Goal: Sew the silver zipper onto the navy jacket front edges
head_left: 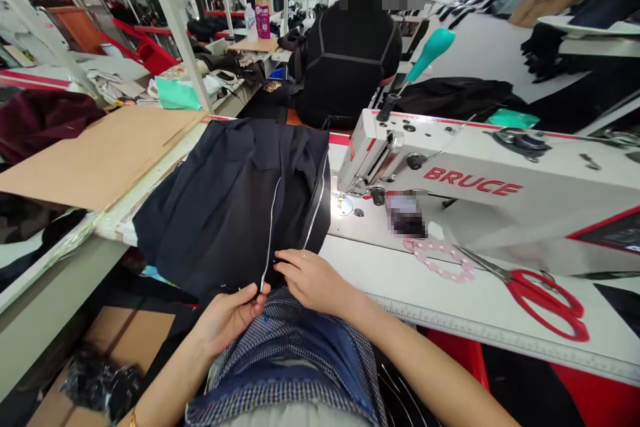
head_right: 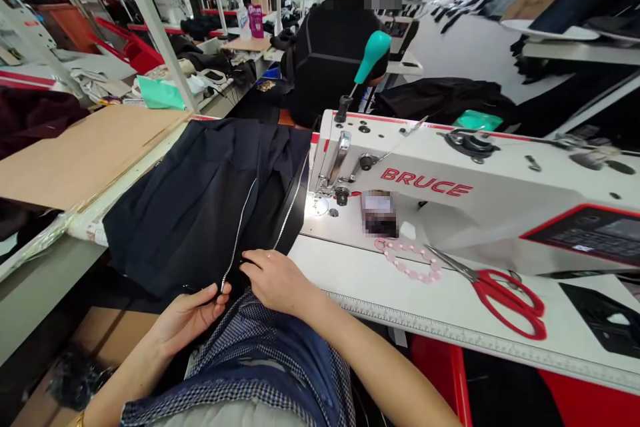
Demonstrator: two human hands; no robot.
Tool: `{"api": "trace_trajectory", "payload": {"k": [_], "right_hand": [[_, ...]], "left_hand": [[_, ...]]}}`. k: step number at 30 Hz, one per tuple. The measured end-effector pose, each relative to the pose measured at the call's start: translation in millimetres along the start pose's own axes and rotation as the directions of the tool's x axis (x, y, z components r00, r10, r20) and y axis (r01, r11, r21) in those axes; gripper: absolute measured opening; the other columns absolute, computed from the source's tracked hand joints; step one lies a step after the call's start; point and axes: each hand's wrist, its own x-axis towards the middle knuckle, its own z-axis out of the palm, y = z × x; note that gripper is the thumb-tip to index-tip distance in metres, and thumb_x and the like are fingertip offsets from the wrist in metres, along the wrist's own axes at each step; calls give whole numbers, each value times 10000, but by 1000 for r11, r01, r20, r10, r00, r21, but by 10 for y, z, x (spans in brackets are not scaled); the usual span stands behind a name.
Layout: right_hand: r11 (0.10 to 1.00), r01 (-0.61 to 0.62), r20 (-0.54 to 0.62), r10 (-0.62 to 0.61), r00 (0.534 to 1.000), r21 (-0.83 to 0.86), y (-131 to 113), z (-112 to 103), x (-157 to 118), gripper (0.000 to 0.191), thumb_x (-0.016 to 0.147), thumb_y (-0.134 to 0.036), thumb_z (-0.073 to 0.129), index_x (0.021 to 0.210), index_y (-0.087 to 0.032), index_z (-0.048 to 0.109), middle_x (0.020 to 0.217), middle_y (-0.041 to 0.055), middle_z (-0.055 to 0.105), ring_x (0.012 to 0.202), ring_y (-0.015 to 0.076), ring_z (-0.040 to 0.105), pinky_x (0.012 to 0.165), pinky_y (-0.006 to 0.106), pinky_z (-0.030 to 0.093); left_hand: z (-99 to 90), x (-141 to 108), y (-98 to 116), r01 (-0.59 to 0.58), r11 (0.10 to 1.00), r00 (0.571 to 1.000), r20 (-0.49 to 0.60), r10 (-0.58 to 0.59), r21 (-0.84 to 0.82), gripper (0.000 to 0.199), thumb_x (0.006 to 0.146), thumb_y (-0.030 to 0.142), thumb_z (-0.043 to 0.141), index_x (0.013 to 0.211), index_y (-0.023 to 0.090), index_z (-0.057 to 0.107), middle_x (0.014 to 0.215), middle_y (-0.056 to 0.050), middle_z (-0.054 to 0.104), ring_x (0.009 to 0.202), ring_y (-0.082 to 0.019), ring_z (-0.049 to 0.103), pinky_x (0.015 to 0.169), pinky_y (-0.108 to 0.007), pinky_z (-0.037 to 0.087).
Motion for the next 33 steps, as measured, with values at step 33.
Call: {"api": "trace_trajectory", "payload": {"k": [33], "right_hand": [[993,120,66,-120,991,4,-587,-720,286,149,851,-124,434,843,-161,578,690,-9,588,580,119,491,542,275,304]], "left_hand": [[411,-371,66,-528,811,834,-25,551,251,294,559,344,776,759,142,703,740,-47,704,748,-201,658,760,-311,557]]}}
